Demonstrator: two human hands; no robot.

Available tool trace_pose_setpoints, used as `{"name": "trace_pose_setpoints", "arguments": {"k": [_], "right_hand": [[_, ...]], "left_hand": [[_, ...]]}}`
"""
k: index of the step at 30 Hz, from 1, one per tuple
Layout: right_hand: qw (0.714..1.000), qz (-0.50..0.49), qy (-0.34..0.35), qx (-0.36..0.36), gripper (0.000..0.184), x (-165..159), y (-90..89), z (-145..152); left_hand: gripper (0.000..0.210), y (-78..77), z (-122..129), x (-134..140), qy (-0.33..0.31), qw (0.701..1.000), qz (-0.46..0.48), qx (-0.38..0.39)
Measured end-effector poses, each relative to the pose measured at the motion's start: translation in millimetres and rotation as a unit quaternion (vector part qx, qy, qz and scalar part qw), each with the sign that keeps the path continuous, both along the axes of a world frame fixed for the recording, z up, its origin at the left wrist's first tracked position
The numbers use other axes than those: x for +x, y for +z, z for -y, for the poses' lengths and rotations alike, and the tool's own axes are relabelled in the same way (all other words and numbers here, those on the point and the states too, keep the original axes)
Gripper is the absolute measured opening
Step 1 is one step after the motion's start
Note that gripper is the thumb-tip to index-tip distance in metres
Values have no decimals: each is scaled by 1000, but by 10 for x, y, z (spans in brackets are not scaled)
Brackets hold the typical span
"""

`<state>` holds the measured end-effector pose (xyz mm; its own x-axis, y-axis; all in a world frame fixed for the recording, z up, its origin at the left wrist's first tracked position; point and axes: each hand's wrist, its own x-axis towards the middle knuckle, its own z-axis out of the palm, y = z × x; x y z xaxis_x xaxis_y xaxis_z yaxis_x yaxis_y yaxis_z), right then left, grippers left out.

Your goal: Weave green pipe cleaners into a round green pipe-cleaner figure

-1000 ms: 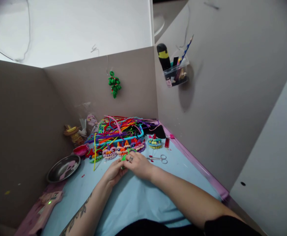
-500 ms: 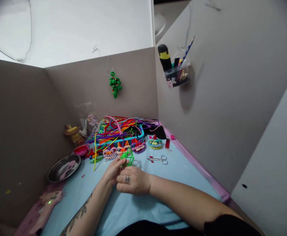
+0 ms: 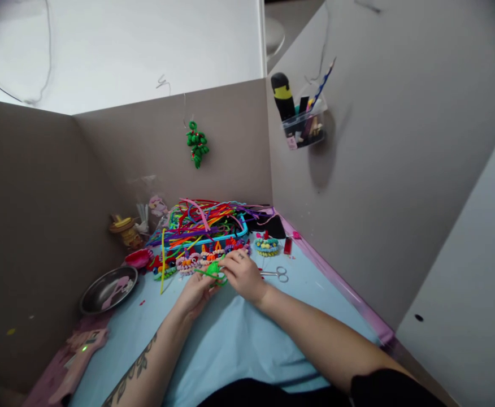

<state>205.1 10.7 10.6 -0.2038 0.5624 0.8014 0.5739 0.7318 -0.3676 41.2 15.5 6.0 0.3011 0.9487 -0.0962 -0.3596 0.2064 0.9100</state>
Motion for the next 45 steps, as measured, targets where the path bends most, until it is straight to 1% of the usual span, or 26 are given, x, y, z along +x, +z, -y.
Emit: {"name": "trace_pose_setpoints", "arguments": {"k": [4,9,17,25,29,33,39,43,45], "right_hand": [[1000,26,-10,7,12,-27,-28,-3],[998,58,-19,17,13,-22,-43,-2],[1000,11,-14,6,12,-18,-53,0],[997,-71,10,-43,12,-26,-32,-14],[986,-124,48,-104,12,-43,-27,-27],[971,-159,63,-166,13,-58,-19,-30],[961,-173,68,-207,11,-58,-15,-25],[959,-167,66,-220,9,-56,-33,-25],[961,-162,66,-215,8,-56,-43,-26]], "left_hand": [[29,7,2,6,-7,1000,-6,1],[32,8,1,22,-14,999,0,31],[46,38,22,49,27,999,0,48],[50,-32,-10,28,55,994,-22,95],[49,-57,-30,11,53,991,-32,115],[51,-60,-39,7,63,989,-40,127],[50,-36,-20,17,79,987,-61,129],[49,-49,-42,19,82,985,-64,134],[50,-59,-56,19,84,985,-60,139]]}}
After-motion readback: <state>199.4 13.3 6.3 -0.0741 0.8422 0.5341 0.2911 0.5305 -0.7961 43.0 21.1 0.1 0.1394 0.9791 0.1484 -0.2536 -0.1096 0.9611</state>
